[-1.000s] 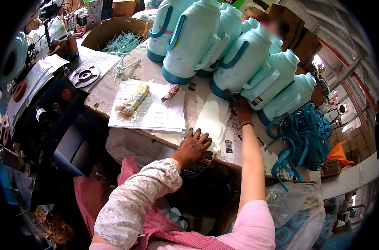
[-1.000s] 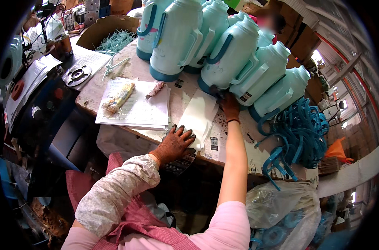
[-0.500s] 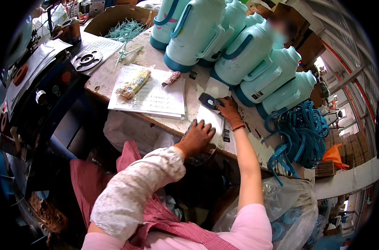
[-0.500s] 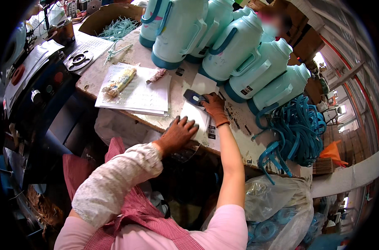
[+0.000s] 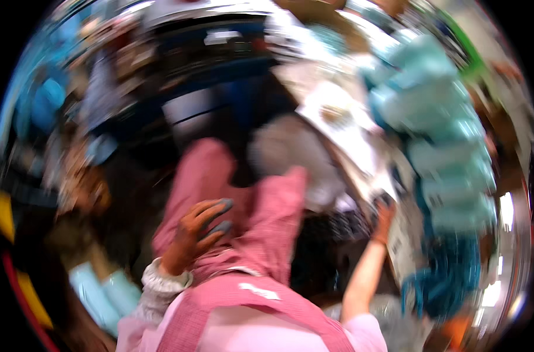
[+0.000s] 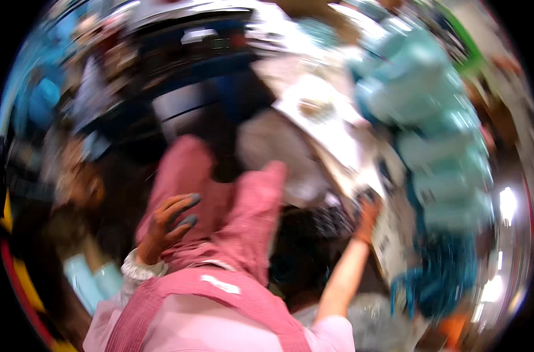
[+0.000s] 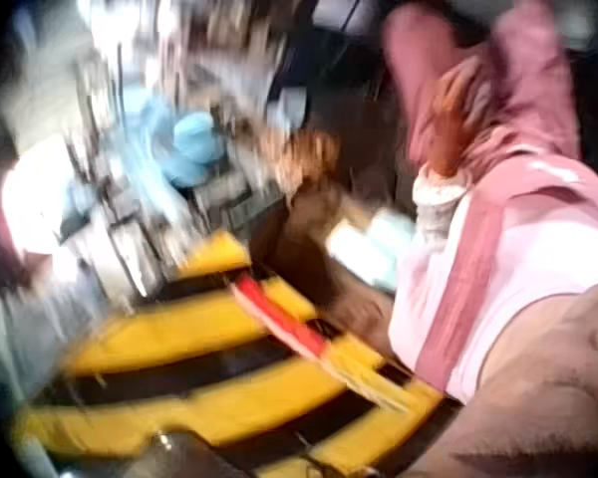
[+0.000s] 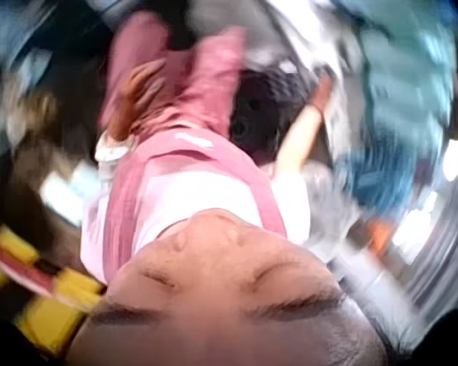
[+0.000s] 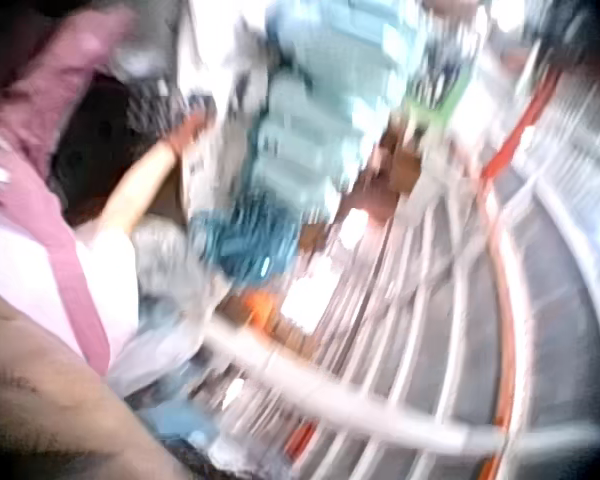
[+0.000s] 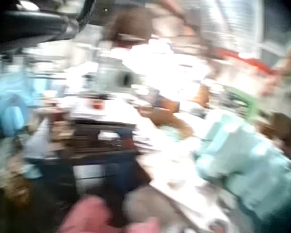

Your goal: The person assembles thermal water bottles by applying adhesive labels to the bottle bodies, attaching base components from a bin, and snapping on plastic handles.

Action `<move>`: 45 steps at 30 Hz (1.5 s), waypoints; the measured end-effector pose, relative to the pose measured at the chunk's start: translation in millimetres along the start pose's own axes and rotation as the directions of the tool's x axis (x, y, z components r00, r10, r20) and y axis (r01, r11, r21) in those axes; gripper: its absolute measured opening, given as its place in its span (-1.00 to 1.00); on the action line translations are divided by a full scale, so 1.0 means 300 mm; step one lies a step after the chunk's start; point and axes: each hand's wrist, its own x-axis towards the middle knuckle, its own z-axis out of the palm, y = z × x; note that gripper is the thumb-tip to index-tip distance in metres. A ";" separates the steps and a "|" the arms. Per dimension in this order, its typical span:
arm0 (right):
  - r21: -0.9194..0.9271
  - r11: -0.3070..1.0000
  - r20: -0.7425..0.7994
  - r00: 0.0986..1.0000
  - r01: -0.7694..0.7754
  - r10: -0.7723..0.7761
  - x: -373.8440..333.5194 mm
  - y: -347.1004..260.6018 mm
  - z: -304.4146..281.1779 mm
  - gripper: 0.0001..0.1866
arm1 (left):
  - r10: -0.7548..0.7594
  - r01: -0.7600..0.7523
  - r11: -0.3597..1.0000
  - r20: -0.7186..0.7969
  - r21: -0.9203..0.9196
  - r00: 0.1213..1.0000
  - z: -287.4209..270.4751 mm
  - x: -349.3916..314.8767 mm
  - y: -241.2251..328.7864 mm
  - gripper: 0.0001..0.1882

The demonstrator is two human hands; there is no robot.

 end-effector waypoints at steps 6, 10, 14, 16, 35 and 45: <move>0.026 0.975 0.079 0.973 -0.220 0.217 -0.004 0.230 -0.131 -0.61 | -0.289 0.496 0.839 -0.589 0.223 0.754 -0.304 -0.563 -0.180 -0.60; -0.017 0.939 0.089 0.935 -0.343 0.344 0.086 0.231 -0.031 -0.61 | -0.520 0.929 0.342 -0.796 0.140 0.311 -0.441 -1.163 -0.504 -0.51; 0.286 0.930 0.211 0.962 -0.230 0.173 0.104 0.271 -0.061 -0.66 | -0.496 0.951 0.044 -0.819 0.307 0.287 -0.489 -1.488 -0.567 -0.23; 0.559 0.806 0.293 0.956 -0.195 0.028 0.117 0.271 -0.012 -0.67 | -0.653 0.870 0.050 -0.643 0.491 0.400 -0.540 -1.480 -0.547 -0.02; 0.497 0.839 -0.016 0.965 -0.221 0.263 -0.013 0.170 0.017 -0.63 | 0.346 -0.821 0.231 0.745 0.522 0.571 -0.326 -0.004 0.238 -0.84; 0.491 0.866 -0.020 0.993 -0.093 0.117 -0.025 -0.025 -0.011 -0.76 | 0.547 -0.384 0.837 0.568 -0.391 0.615 -0.002 0.428 0.040 -0.60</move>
